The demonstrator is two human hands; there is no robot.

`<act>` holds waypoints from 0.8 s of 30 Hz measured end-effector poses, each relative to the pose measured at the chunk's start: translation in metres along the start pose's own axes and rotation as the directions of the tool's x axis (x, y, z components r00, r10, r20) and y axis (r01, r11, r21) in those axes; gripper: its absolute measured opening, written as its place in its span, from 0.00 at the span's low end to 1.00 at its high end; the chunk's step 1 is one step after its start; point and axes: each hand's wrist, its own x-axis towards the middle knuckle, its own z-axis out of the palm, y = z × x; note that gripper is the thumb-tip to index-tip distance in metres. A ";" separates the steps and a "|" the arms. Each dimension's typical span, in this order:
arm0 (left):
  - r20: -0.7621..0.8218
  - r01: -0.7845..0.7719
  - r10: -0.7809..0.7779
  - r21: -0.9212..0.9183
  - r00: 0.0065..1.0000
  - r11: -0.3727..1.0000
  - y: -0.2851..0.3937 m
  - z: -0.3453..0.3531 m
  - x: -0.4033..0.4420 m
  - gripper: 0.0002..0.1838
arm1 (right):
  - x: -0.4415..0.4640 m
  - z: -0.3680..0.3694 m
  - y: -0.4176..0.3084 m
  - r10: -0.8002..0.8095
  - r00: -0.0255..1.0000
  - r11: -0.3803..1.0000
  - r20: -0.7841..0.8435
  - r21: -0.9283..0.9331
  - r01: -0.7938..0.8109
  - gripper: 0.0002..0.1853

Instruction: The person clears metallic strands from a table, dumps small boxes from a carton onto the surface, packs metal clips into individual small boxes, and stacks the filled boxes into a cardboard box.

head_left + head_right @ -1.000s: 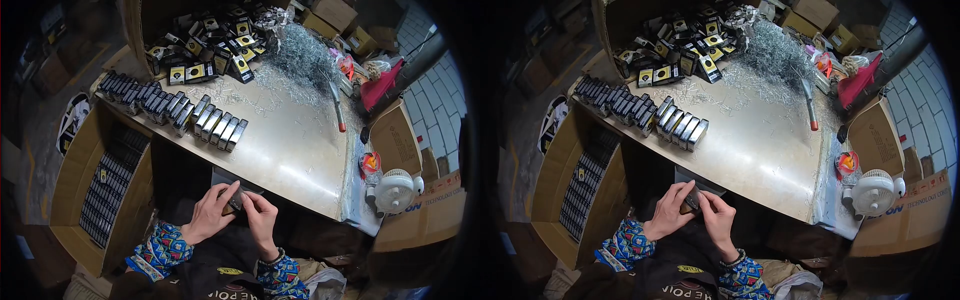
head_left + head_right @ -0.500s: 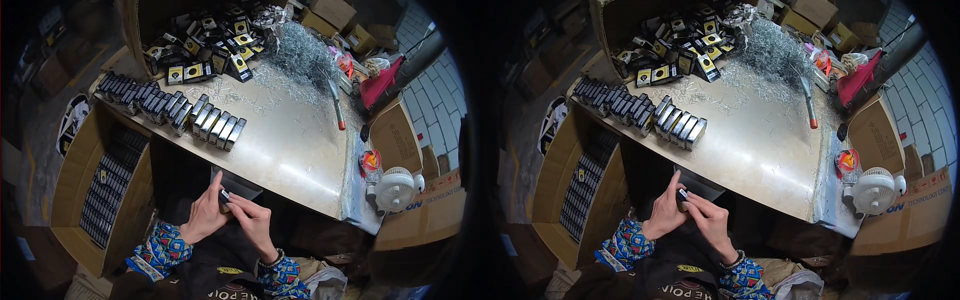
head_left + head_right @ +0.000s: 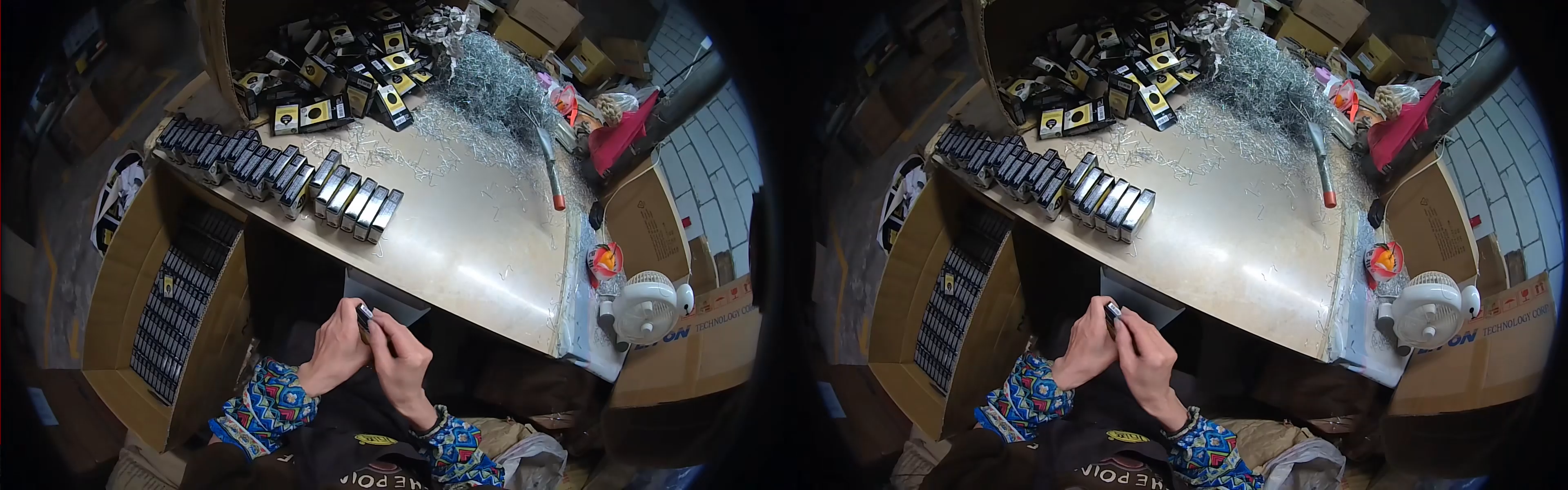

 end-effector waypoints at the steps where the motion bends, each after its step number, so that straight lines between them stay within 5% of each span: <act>1: 0.004 0.026 -0.026 -0.014 1.000 1.000 -0.001 0.000 0.000 0.25 | 0.000 0.002 0.002 -0.118 0.993 0.992 -0.024 -0.054 0.116 0.10; 7: 0.086 0.131 -0.128 -0.037 0.988 0.991 0.013 0.001 0.008 0.30 | 0.001 -0.001 0.022 -0.269 0.963 0.959 0.002 -0.091 0.268 0.12; 9: -0.034 -0.067 0.066 -0.047 0.997 0.997 0.019 0.002 0.019 0.31 | 0.016 -0.016 0.029 -0.281 0.959 0.958 0.035 -0.054 0.283 0.12; 11: -0.158 -0.256 0.250 -0.022 0.955 0.966 0.022 0.000 0.027 0.33 | 0.037 -0.039 0.039 -0.388 0.921 0.887 -0.046 -0.291 0.359 0.12; 13: -0.193 -0.252 0.252 0.025 0.948 0.967 0.021 0.001 0.036 0.34 | 0.067 -0.069 0.036 -0.347 0.883 0.906 -0.316 -0.356 0.229 0.15; 14: -0.211 -0.245 0.253 0.062 0.944 0.968 0.019 0.004 0.041 0.34 | 0.069 -0.066 0.045 -0.368 0.876 0.901 -0.312 -0.352 0.253 0.15; 16: -0.253 -0.234 0.261 0.131 0.932 0.963 0.017 0.010 0.053 0.35 | 0.066 -0.063 0.076 -0.391 0.920 0.884 -0.030 -0.289 0.366 0.16; 17: -0.290 -0.237 0.267 0.134 0.919 0.962 0.018 0.013 0.059 0.35 | 0.072 -0.065 0.074 -0.425 0.905 0.870 -0.018 -0.283 0.403 0.16; 21: -0.171 -0.269 0.272 0.039 0.947 0.962 0.015 0.020 0.077 0.35 | 0.091 -0.054 0.059 -0.066 0.998 0.985 0.019 0.164 0.062 0.17; 22: -0.193 -0.283 0.288 0.052 0.938 0.958 0.010 0.022 0.083 0.35 | 0.106 -0.050 0.060 -0.095 0.995 0.981 0.016 0.172 0.091 0.17; 24: -0.385 -0.247 0.351 0.293 0.854 0.924 0.000 0.029 0.096 0.36 | 0.146 -0.041 0.069 0.072 0.990 0.899 0.123 0.421 -0.118 0.18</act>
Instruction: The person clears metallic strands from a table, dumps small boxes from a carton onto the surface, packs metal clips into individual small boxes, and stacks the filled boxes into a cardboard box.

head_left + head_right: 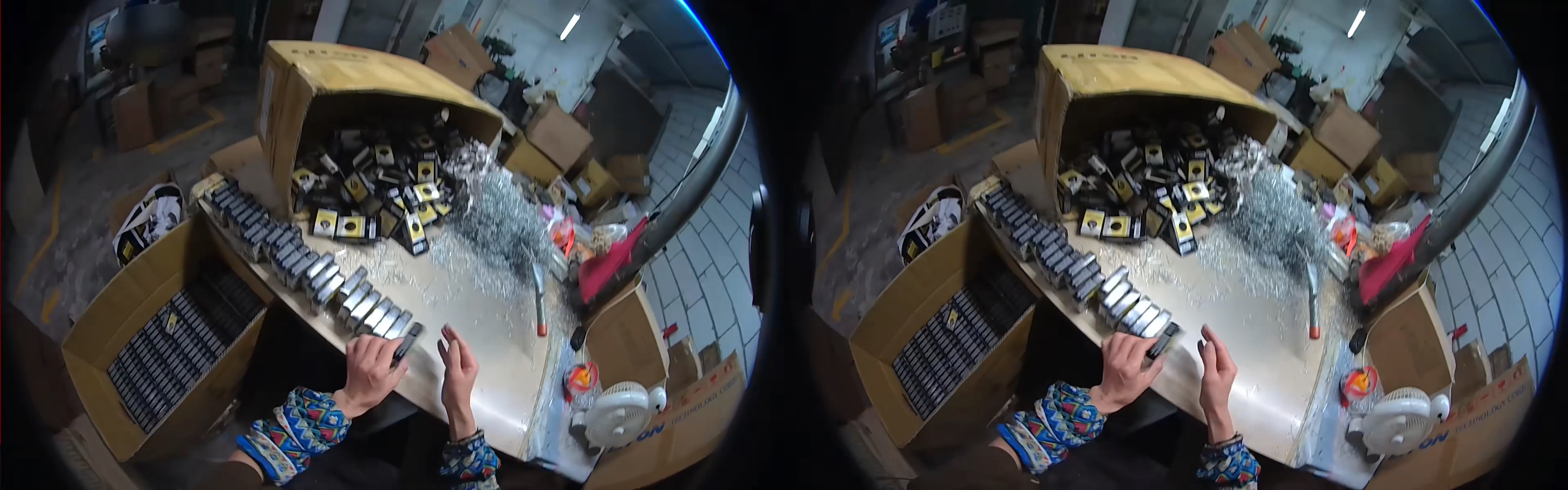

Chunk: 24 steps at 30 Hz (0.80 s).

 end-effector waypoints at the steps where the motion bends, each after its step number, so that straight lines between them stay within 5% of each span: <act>1: -0.104 -0.014 0.026 0.118 0.994 0.993 -0.004 0.005 0.005 0.37 | 0.022 0.000 0.005 0.099 0.994 0.986 0.036 0.132 -0.103 0.19; 4: -0.226 -0.003 0.066 0.268 0.972 0.963 -0.008 0.012 0.027 0.38 | 0.088 0.017 0.021 0.289 0.909 0.837 0.300 0.382 -0.392 0.26; 8: -0.213 0.097 -0.018 0.364 0.977 0.926 0.002 0.015 0.027 0.40 | 0.149 0.056 0.057 0.269 0.747 0.787 0.608 0.309 -0.535 0.30; 12: -0.049 0.148 -0.140 0.342 0.989 0.928 0.003 0.016 0.034 0.43 | 0.161 0.088 0.013 0.280 0.294 0.896 0.914 -0.139 -0.422 0.34; 13: -0.044 0.160 -0.154 0.343 0.987 0.925 0.000 0.014 0.033 0.43 | 0.165 0.088 0.025 0.245 0.290 0.884 0.925 -0.090 -0.459 0.35; 17: -0.460 -0.028 -0.010 -0.076 0.888 0.997 -0.016 -0.005 0.029 0.41 | 0.179 0.086 0.019 0.267 0.368 0.898 0.891 -0.091 -0.430 0.39; 19: -0.591 0.100 -0.327 -0.382 0.737 0.919 -0.032 -0.023 0.036 0.40 | 0.186 0.101 0.005 0.292 0.391 0.915 0.873 -0.136 -0.378 0.38; 20: -0.589 0.108 -0.327 -0.375 0.739 0.921 -0.045 -0.031 0.044 0.40 | 0.189 0.113 0.001 0.289 0.386 0.913 0.876 -0.131 -0.386 0.38; 22: -0.588 0.259 -0.616 -0.580 0.524 0.773 -0.072 -0.044 0.065 0.38 | 0.195 0.143 -0.006 0.319 0.407 0.942 0.856 -0.238 -0.238 0.40; 24: -0.576 0.287 -0.641 -0.588 0.507 0.756 -0.082 -0.049 0.082 0.38 | 0.198 0.179 -0.004 0.302 0.412 0.951 0.860 -0.244 -0.188 0.40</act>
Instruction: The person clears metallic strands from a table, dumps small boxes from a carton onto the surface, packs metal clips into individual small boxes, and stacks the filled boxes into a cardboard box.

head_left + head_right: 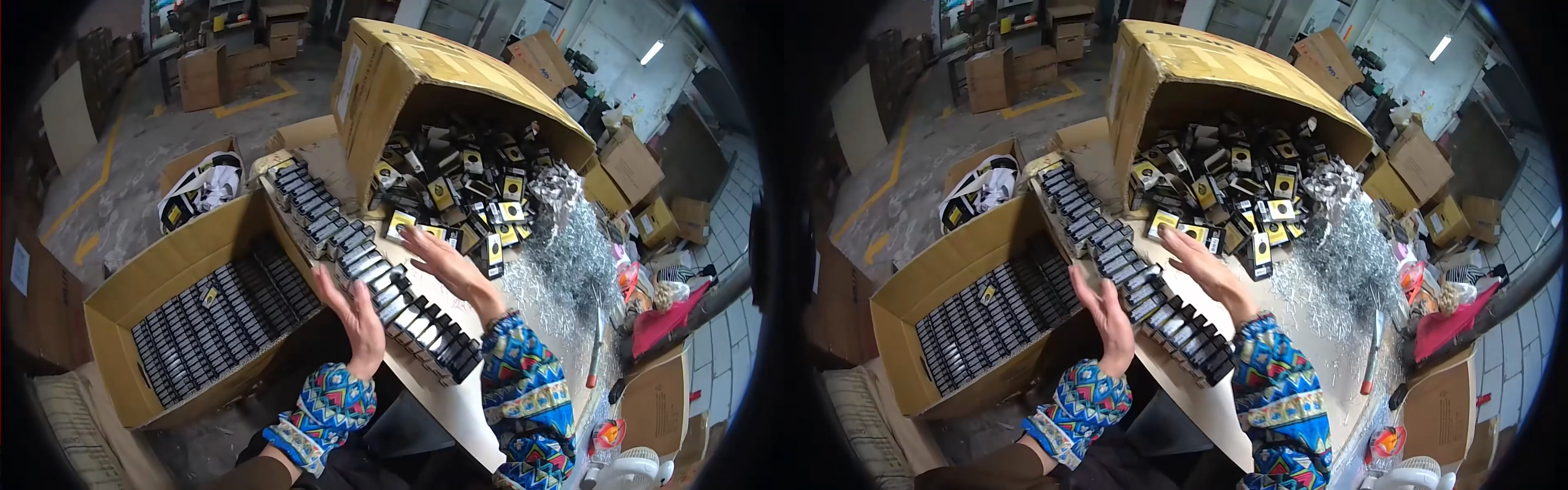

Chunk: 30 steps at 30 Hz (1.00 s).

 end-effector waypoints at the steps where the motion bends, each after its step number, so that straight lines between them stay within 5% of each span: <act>1: -0.003 0.040 -0.040 0.016 0.999 0.999 0.000 0.006 0.006 0.38 | 0.018 0.009 0.000 -0.011 1.000 0.999 -0.009 -0.043 0.010 0.40; 4: -0.022 0.132 -0.131 0.060 0.991 0.989 -0.007 0.008 0.022 0.39 | 0.047 0.027 0.002 -0.023 1.000 0.993 -0.012 -0.118 0.021 0.41; 9: -0.018 -0.076 0.085 0.290 0.996 0.954 -0.027 0.000 0.040 0.37 | 0.019 0.014 -0.014 -0.014 0.999 0.995 -0.035 -0.104 0.010 0.41; 13: 0.439 -0.511 0.261 0.739 0.860 0.439 -0.035 -0.032 0.084 0.34 | -0.052 -0.003 -0.028 0.035 0.974 0.998 -0.225 -0.044 -0.046 0.38; 16: 0.520 -0.596 0.292 0.703 0.803 0.388 -0.023 -0.040 0.092 0.33 | -0.113 -0.004 -0.023 0.029 0.901 0.998 -0.433 0.060 -0.003 0.33; 19: 0.612 -0.686 0.311 0.645 0.727 0.336 -0.007 -0.047 0.096 0.33 | -0.173 -0.002 0.001 0.140 0.621 0.990 -0.771 0.098 -0.102 0.30; 21: 0.660 -0.638 0.095 0.663 0.745 0.393 0.014 -0.047 0.105 0.35 | -0.203 0.008 0.018 0.186 0.535 0.981 -0.824 0.127 -0.147 0.31; 23: 0.682 -0.581 -0.118 0.689 0.722 0.432 0.032 -0.042 0.116 0.36 | -0.219 0.028 0.020 0.481 0.550 0.875 -0.683 0.335 -0.349 0.33; 25: 0.688 -0.558 -0.235 0.706 0.686 0.436 0.045 -0.034 0.130 0.36 | -0.215 0.048 0.018 0.556 0.566 0.831 -0.609 0.416 -0.369 0.31; 28: 0.603 -0.462 -0.564 0.796 0.564 0.390 0.059 -0.025 0.145 0.38 | -0.188 0.053 0.039 0.550 0.587 0.835 -0.595 0.406 -0.371 0.28; 30: 0.627 -0.466 -0.522 0.779 0.578 0.421 0.057 -0.028 0.142 0.38 | -0.180 0.065 0.032 0.526 0.578 0.850 -0.623 0.383 -0.361 0.27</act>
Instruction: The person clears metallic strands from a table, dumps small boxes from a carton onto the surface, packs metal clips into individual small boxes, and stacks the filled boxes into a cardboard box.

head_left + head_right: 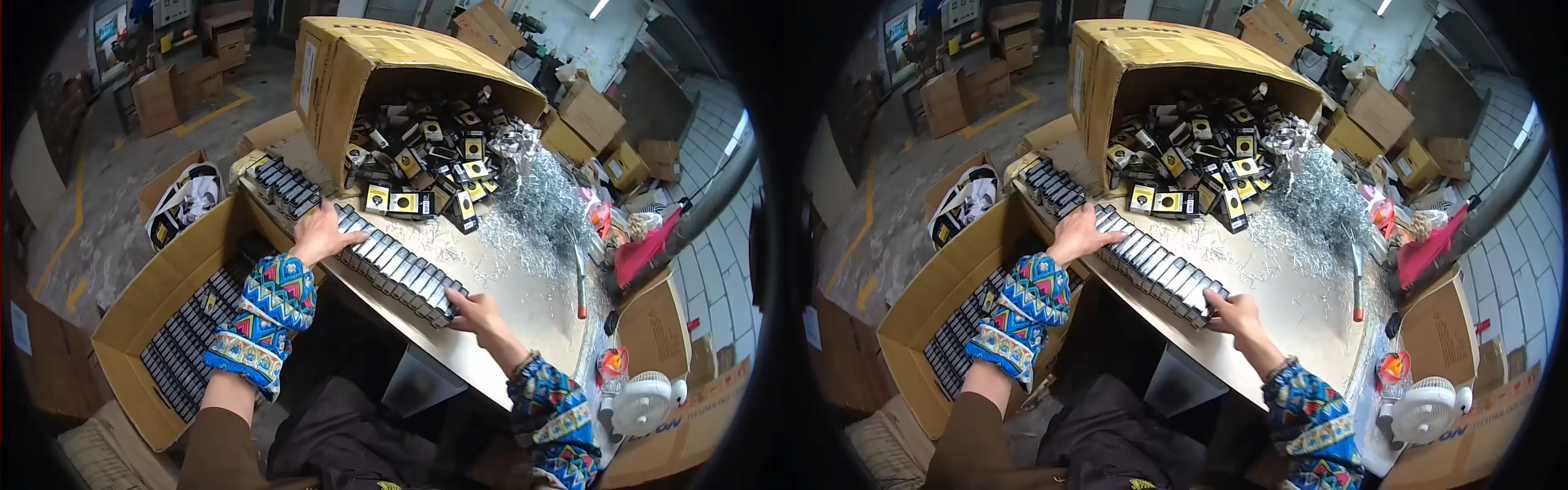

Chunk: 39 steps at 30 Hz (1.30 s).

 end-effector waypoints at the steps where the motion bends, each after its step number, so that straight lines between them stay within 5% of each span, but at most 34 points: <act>1: -0.045 -0.016 0.015 -0.026 0.999 1.000 -0.003 0.005 0.000 0.38 | -0.001 0.008 -0.003 -0.029 0.999 0.999 -0.014 -0.020 0.029 0.27; 4: -0.144 -0.045 0.032 -0.085 0.989 0.995 -0.010 0.023 0.003 0.37 | -0.001 0.026 -0.009 -0.095 0.995 0.993 -0.033 -0.072 0.092 0.26; 5: -0.261 -0.093 0.019 -0.276 0.965 0.956 -0.012 0.032 0.004 0.36 | -0.003 0.030 -0.002 -0.276 0.952 0.961 -0.131 -0.071 0.268 0.26; 8: -0.532 -0.326 -0.170 -0.709 0.830 0.625 -0.014 0.072 0.001 0.35 | -0.017 0.036 0.036 -0.708 0.595 0.686 -0.380 -0.171 0.707 0.29; 13: -0.662 -0.390 -0.176 -0.612 0.729 0.688 0.001 0.112 -0.016 0.26 | -0.020 0.044 0.074 -0.533 0.732 0.818 -0.425 -0.040 0.573 0.31; 15: -0.789 -0.560 -0.263 -0.588 0.555 0.584 -0.010 0.083 -0.035 0.24 | -0.043 0.063 0.044 -0.637 0.664 0.730 -0.391 -0.030 0.683 0.31; 16: -0.654 -0.553 -0.389 -0.756 0.649 0.350 -0.023 0.062 -0.050 0.21 | -0.051 0.075 0.033 -0.634 0.674 0.738 -0.379 -0.035 0.674 0.31; 18: -0.593 -0.607 -0.558 -0.772 0.581 0.188 -0.073 0.033 -0.060 0.19 | -0.067 0.114 0.010 -0.787 0.577 0.609 -0.217 -0.127 0.783 0.31; 21: -0.499 -0.444 -0.656 -0.855 0.566 0.267 -0.175 0.023 -0.068 0.21 | -0.073 0.193 -0.026 -0.843 0.529 0.496 0.095 -0.240 0.835 0.30; 24: -0.400 -0.264 -0.757 -0.915 0.517 0.303 -0.257 0.028 -0.060 0.23 | -0.036 0.262 -0.045 -0.664 0.691 0.653 0.287 -0.227 0.722 0.26; 26: -0.382 0.014 -0.739 -0.884 0.555 0.467 -0.297 0.037 -0.048 0.24 | 0.005 0.294 -0.037 -0.595 0.733 0.711 0.329 -0.208 0.671 0.24; 27: -0.366 0.149 -0.729 -0.832 0.579 0.535 -0.313 0.043 -0.040 0.25 | 0.016 0.308 -0.041 -0.288 0.868 0.918 0.405 -0.142 0.371 0.18; 28: -0.344 0.276 -0.720 -0.757 0.603 0.593 -0.325 0.050 -0.033 0.25 | 0.025 0.319 -0.042 0.046 0.873 0.994 0.486 -0.108 0.008 0.14; 33: -0.334 0.464 -0.634 -0.465 0.697 0.754 -0.350 0.078 0.011 0.26 | 0.059 0.355 -0.027 0.144 0.825 0.963 0.547 -0.270 0.011 0.10; 39: -0.338 0.438 -0.536 -0.326 0.774 0.838 -0.353 0.116 0.047 0.26 | 0.083 0.368 0.011 0.280 0.746 0.897 0.605 -0.442 0.022 0.08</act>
